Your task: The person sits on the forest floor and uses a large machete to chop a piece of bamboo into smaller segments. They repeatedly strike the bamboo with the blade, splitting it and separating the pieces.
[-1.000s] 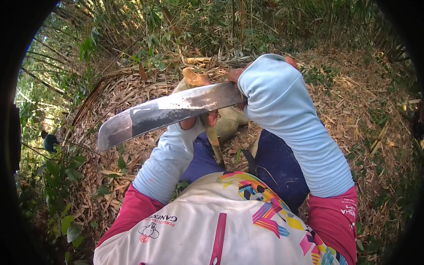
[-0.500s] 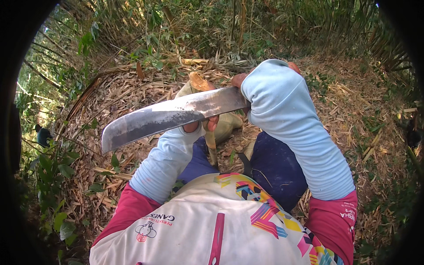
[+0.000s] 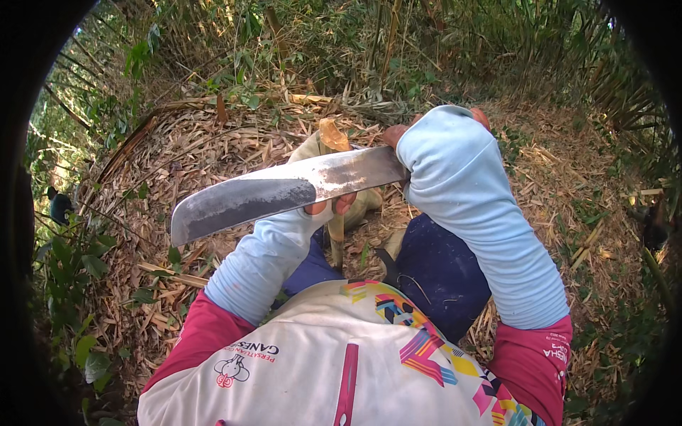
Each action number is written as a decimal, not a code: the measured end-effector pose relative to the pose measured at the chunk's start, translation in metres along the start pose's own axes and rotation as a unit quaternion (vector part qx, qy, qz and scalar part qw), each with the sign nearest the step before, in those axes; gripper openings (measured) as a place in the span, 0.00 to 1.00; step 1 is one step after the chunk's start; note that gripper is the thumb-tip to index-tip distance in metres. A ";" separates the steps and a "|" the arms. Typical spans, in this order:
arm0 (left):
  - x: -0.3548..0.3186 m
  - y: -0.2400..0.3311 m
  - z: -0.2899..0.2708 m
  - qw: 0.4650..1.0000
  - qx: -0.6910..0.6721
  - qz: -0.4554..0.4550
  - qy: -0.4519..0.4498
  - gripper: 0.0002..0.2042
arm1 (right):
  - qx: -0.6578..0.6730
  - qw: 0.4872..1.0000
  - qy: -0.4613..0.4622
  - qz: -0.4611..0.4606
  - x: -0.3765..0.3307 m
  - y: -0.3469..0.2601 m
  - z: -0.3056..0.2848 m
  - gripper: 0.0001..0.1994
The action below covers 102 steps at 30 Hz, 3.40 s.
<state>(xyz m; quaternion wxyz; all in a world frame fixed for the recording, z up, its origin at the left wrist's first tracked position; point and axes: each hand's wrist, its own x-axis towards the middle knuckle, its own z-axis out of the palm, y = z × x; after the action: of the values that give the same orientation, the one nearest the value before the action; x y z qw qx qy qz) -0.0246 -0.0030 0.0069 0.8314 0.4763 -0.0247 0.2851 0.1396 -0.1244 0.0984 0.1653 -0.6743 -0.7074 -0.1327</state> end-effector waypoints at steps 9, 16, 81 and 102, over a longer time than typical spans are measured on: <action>-0.001 -0.005 0.027 0.991 -0.115 -0.022 0.067 0.22 | -0.046 0.998 -0.050 0.013 -0.002 0.001 -0.010 0.21; -0.004 -0.015 0.027 0.997 -0.027 0.034 0.070 0.19 | -0.073 0.994 -0.081 0.029 -0.002 -0.001 -0.016 0.21; -0.012 -0.008 0.014 0.907 0.375 0.040 0.189 0.08 | -0.036 0.978 -0.192 0.069 0.037 -0.023 -0.019 0.17; -0.022 0.007 -0.001 0.924 0.359 0.029 0.129 0.12 | -0.100 0.990 -0.096 0.033 0.021 -0.031 -0.021 0.20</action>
<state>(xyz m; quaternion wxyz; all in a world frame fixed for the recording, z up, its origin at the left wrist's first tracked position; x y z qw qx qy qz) -0.0462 -0.0095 0.0047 0.5924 0.7009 0.1725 0.3578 0.1089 -0.1155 0.1270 0.0323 -0.7203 -0.6803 -0.1317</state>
